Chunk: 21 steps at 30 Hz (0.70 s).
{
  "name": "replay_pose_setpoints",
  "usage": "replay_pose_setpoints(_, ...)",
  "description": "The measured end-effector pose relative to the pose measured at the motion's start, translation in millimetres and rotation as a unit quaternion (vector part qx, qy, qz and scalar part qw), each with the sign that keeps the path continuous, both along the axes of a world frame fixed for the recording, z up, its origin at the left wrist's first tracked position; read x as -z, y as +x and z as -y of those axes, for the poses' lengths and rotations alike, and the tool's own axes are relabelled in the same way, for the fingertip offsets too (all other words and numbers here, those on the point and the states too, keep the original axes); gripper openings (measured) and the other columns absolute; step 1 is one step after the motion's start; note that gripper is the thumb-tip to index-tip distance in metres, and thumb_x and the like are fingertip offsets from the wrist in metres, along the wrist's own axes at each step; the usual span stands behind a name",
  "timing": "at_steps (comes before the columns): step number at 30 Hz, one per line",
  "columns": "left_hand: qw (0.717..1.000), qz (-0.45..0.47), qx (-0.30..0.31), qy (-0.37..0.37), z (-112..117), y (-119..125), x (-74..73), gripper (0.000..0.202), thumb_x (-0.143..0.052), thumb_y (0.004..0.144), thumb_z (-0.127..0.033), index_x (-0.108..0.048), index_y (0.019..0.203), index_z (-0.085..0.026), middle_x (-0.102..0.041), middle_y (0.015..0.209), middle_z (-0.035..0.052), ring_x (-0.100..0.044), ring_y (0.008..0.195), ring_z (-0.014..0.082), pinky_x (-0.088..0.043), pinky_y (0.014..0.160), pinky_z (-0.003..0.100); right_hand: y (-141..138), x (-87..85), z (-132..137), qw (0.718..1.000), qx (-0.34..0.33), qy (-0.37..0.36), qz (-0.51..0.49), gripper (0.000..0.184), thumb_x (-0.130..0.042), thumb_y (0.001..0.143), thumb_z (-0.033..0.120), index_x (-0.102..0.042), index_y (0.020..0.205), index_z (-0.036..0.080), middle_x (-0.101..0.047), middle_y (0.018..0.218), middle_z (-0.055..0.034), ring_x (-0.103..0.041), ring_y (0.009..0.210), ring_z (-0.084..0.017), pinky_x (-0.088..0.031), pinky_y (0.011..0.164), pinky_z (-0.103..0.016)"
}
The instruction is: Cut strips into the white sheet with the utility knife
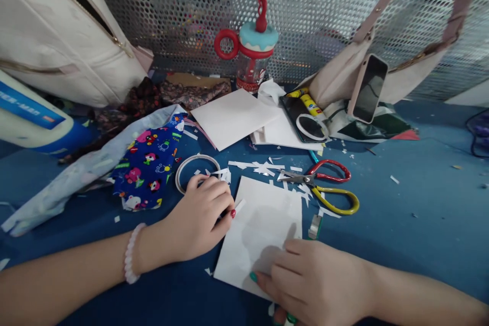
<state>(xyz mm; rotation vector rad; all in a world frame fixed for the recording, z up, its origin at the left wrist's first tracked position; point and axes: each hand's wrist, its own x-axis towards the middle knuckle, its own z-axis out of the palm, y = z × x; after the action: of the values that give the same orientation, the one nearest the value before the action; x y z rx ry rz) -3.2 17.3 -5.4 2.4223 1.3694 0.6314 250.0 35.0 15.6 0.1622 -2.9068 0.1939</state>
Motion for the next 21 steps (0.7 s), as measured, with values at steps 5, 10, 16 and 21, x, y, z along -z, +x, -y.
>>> replay_pose_setpoints(5, 1.000, -0.013, -0.006, 0.022, 0.6, 1.7, -1.0, 0.022, -0.039, 0.094, -0.016, -0.055, 0.079, -0.020, -0.061, 0.084, 0.0001, -0.057, 0.084, 0.0190, -0.031, 0.096, 0.044, 1.2, 4.3, 1.3, 0.999, 0.002, 0.023, -0.030, 0.032, -0.046, 0.100, 0.025, -0.066, 0.109, 0.002, -0.063, 0.074, -0.0055, -0.057, 0.069, -0.017, -0.033, 0.050, -0.031)
replay_pose_setpoints(10, 0.995, -0.039, -0.023, 0.088, 5.0, 3.4, -3.0, 0.022, -0.039, 0.093, -0.015, -0.055, 0.078, -0.020, -0.063, 0.085, 0.0019, -0.058, 0.086, 0.0203, -0.031, 0.098, 0.046, 3.3, 9.2, 0.5, 0.998, -0.005, 0.056, -0.017, 0.037, -0.045, 0.101, 0.033, -0.063, 0.114, 0.002, -0.063, 0.074, -0.0042, -0.056, 0.067, -0.016, -0.032, 0.052, -0.031)
replay_pose_setpoints(16, 0.981, -0.079, -0.063, 0.163, 2.9, -2.2, -9.1, 0.026, -0.040, 0.098, -0.015, -0.066, 0.093, -0.019, -0.071, 0.096, 0.0066, -0.063, 0.096, 0.0242, -0.032, 0.100, 0.050, 5.1, 14.4, 2.0, 0.996, -0.002, 0.090, 0.017, 0.036, -0.048, 0.100, 0.037, -0.062, 0.114, 0.006, -0.068, 0.083, -0.0065, -0.059, 0.071, -0.016, -0.034, 0.056, -0.031)
replay_pose_setpoints(21, 0.978, -0.104, -0.068, 0.168, -6.1, -22.7, -30.3, 0.039, -0.035, 0.097, -0.018, -0.066, 0.119, -0.017, -0.073, 0.114, 0.0124, -0.065, 0.105, 0.0281, -0.046, 0.089, 0.043, 6.3, 19.6, 0.9, 0.996, -0.005, 0.094, 0.001, 0.035, -0.050, 0.098, 0.038, -0.061, 0.115, 0.009, -0.071, 0.096, -0.0071, -0.063, 0.076, -0.017, -0.038, 0.059, -0.032)
